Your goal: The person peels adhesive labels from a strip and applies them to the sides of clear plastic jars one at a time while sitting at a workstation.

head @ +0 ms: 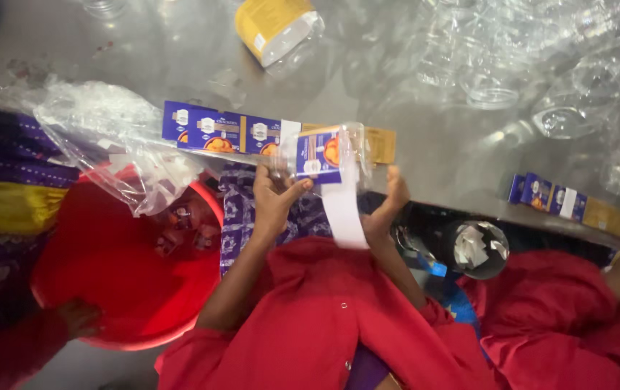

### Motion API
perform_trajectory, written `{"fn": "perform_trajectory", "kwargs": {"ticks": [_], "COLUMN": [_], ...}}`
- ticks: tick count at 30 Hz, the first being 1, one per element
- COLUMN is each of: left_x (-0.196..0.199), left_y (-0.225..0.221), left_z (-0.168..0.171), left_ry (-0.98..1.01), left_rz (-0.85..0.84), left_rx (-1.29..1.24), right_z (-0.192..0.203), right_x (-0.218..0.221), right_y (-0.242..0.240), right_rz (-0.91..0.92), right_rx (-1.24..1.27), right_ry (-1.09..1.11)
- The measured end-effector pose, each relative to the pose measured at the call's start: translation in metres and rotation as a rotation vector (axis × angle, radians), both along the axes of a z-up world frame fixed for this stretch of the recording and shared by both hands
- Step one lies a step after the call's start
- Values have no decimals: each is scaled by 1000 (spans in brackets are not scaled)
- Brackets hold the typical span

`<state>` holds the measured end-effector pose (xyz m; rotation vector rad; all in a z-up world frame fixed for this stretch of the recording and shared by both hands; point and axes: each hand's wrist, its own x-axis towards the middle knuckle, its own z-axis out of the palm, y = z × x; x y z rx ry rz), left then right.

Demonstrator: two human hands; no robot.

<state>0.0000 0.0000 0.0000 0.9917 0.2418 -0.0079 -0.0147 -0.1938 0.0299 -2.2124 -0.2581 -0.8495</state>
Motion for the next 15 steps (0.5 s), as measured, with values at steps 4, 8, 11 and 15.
{"fn": "perform_trajectory", "kwargs": {"ticks": [4,8,11,15], "left_x": [2,-5,-11,-14], "left_y": [3,2,7,8], "left_z": [23,33,34,33], "left_ry": [92,63,22,2], "left_rz": [-79,-165,-212,-255], "left_rx": [520,543,313,198], "right_z": [27,50,62,68], "right_x": [2,10,18,19], "right_y": [-8,-11,-11,-6], "right_rz": [258,368,396,342], "right_rx": [-398,-302,-249,-211], "right_ry": [-281,-215,-227,-225]}}
